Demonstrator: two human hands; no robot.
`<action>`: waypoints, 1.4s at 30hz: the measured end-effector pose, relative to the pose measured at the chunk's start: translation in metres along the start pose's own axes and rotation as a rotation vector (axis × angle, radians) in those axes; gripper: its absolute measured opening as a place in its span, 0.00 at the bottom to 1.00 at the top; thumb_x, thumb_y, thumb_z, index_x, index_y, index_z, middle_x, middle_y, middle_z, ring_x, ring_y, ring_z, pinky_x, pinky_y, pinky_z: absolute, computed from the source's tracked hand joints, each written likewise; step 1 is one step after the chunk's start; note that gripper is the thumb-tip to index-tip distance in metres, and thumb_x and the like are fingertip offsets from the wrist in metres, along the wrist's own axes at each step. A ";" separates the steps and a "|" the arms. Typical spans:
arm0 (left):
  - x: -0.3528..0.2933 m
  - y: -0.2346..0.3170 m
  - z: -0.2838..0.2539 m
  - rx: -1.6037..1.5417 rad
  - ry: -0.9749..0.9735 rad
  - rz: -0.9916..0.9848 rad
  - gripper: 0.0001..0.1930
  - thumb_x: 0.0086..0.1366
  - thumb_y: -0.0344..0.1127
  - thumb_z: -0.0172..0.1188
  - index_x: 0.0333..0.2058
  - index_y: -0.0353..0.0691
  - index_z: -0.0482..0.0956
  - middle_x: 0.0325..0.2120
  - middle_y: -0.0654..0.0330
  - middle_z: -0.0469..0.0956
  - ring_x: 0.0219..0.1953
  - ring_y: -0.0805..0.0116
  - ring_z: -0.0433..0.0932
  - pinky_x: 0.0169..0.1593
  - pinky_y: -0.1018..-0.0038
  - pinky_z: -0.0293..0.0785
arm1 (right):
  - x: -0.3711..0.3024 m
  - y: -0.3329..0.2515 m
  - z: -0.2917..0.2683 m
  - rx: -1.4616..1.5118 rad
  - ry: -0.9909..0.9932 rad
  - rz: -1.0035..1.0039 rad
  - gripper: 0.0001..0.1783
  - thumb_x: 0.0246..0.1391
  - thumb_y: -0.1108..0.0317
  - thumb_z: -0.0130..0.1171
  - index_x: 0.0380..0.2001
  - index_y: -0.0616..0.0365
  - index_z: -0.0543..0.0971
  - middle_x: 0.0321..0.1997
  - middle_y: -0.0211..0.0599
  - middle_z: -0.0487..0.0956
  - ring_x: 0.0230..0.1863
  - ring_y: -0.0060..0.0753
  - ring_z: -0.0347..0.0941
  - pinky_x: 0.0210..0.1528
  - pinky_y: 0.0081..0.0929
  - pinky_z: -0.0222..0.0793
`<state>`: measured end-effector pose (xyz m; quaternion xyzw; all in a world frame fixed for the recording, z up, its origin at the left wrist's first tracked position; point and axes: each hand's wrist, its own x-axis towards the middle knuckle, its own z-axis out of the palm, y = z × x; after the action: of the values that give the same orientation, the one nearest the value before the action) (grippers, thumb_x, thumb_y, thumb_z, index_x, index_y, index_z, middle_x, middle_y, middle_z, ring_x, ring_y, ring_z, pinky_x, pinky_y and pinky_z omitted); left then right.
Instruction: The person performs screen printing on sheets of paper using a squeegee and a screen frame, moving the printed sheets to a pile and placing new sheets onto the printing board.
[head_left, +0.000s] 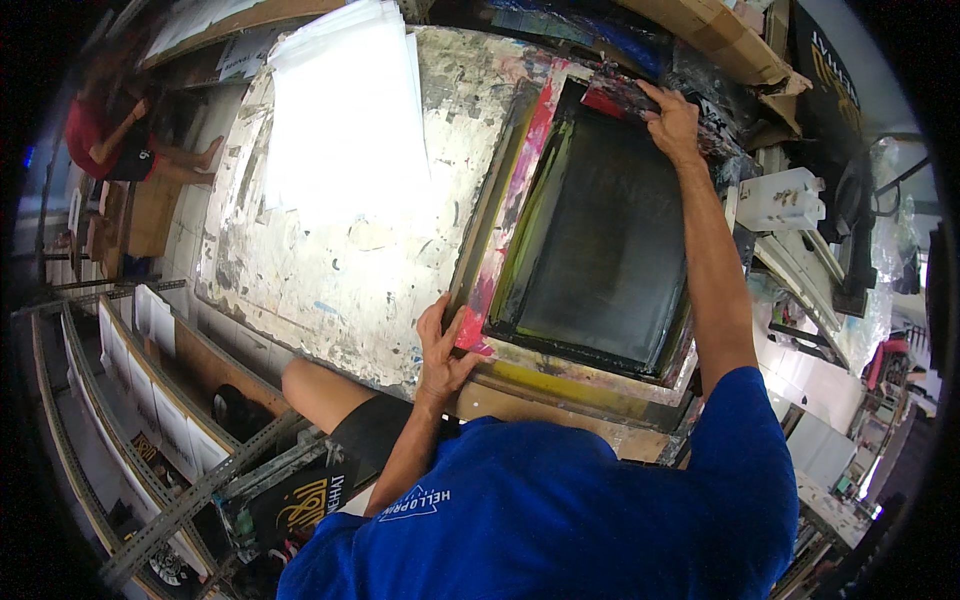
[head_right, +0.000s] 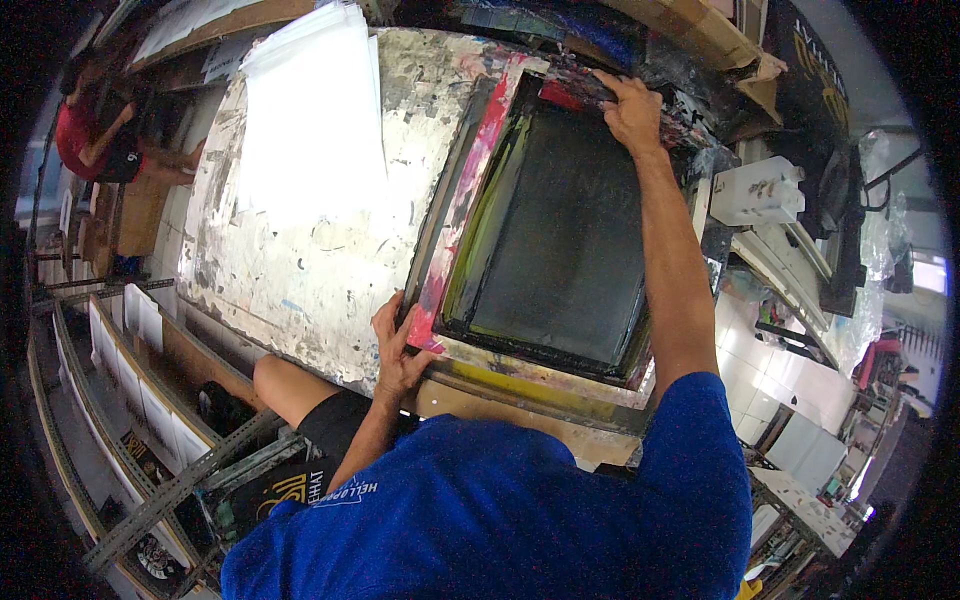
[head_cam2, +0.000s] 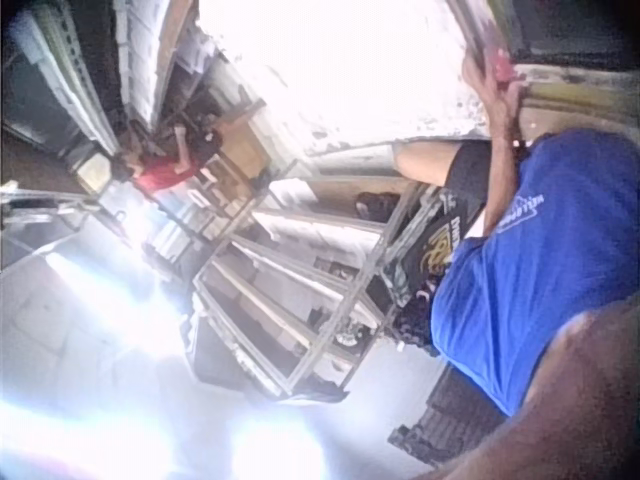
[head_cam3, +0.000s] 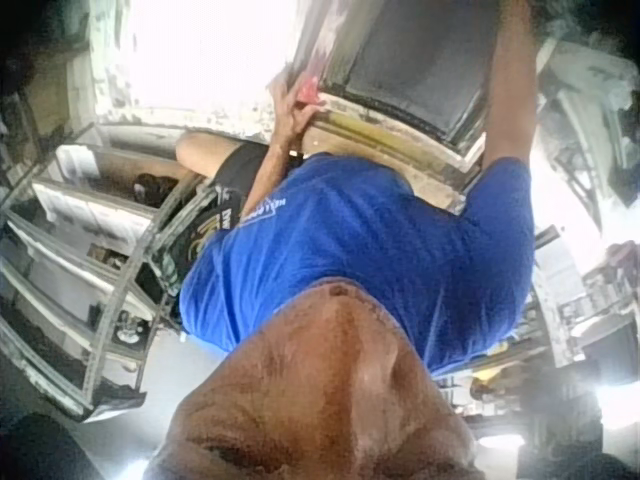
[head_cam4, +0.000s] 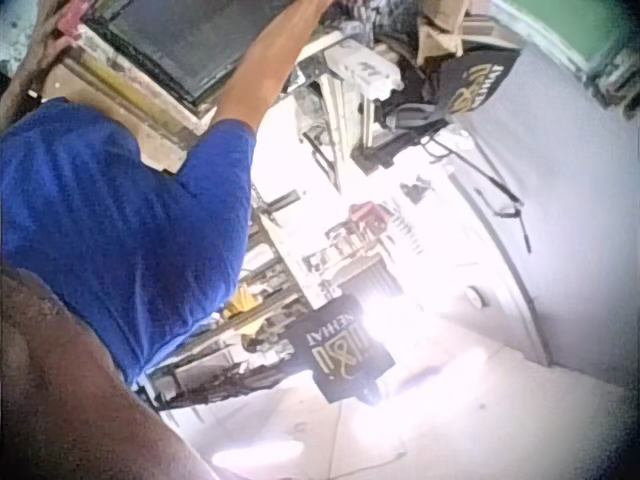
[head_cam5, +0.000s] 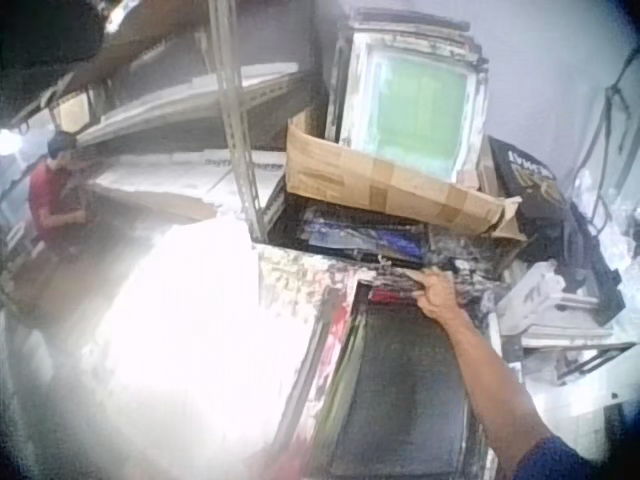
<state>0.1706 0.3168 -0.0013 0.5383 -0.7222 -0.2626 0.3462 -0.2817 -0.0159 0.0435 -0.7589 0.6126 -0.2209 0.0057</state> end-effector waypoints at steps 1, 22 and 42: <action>0.000 0.000 -0.001 0.009 0.002 0.012 0.43 0.52 0.61 0.70 0.60 0.37 0.75 0.63 0.43 0.65 0.63 0.43 0.62 0.65 0.53 0.56 | -0.002 -0.022 -0.007 -0.027 0.089 -0.056 0.32 0.40 0.73 0.66 0.55 0.45 0.81 0.42 0.50 0.81 0.48 0.53 0.77 0.50 0.42 0.71; 0.018 0.064 -0.019 -0.301 0.280 0.005 0.37 0.47 0.36 0.76 0.57 0.29 0.75 0.48 0.50 0.73 0.54 0.55 0.69 0.60 0.64 0.64 | -0.236 -0.268 -0.170 0.030 -0.160 0.129 0.34 0.44 0.70 0.63 0.58 0.34 0.79 0.43 0.57 0.81 0.43 0.55 0.79 0.45 0.46 0.73; 0.314 0.033 0.150 0.180 0.100 0.046 0.18 0.59 0.39 0.70 0.48 0.43 0.83 0.47 0.51 0.82 0.51 0.47 0.78 0.55 0.56 0.73 | -0.060 -0.254 -0.337 0.042 0.323 -0.201 0.26 0.42 0.63 0.68 0.47 0.64 0.84 0.35 0.49 0.86 0.31 0.37 0.84 0.40 0.27 0.79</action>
<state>-0.0231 0.0264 -0.0014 0.5628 -0.7369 -0.1614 0.3378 -0.1702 0.1921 0.3988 -0.7705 0.5220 -0.3522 -0.0989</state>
